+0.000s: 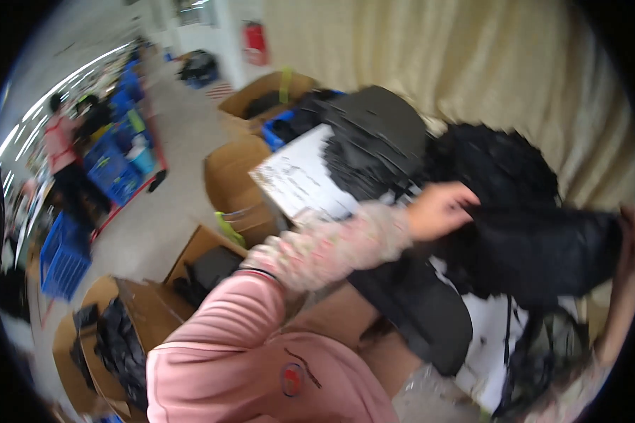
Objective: Sorting and stacking black fabric shells and foam padded inserts for backpack assembly.
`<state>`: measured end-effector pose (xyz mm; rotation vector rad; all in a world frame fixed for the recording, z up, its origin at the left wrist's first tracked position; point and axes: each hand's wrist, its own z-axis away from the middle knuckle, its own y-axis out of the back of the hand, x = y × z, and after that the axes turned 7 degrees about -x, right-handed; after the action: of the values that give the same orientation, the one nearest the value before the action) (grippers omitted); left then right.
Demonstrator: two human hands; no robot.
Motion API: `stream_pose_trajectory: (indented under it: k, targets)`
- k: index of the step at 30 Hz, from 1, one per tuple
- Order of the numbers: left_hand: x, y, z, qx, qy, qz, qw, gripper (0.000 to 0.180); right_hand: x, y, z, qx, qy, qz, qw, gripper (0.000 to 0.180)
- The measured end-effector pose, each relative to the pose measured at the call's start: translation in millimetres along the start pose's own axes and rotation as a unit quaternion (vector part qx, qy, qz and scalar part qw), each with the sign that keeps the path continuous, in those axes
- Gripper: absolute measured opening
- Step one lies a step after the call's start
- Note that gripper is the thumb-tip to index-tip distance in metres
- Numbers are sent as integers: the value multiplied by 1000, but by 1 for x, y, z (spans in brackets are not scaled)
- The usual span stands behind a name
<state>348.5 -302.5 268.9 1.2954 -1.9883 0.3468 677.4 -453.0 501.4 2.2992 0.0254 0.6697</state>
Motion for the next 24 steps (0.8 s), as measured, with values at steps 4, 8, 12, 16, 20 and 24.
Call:
stream_pose_trajectory:
  k: [4,8,12,16,20,24]
  targets:
    - [-11,61,25,-50,56,-164,984,23,-50,2,-9,-31,-114,-94,989,13]
    - [-12,96,44,-64,53,-267,960,18,-76,-15,26,-14,-164,-135,977,11]
    - [-12,106,64,-84,56,-313,944,18,-98,-33,84,-31,-210,-179,961,17]
    - [-11,115,98,-164,90,-346,920,30,-145,-63,153,-67,-232,-225,944,25]
    - [-37,115,146,-223,128,-368,894,33,-206,-110,233,-127,-242,-261,926,24]
    - [-66,108,189,-332,180,-399,836,36,-262,-129,283,-250,-243,-268,898,21]
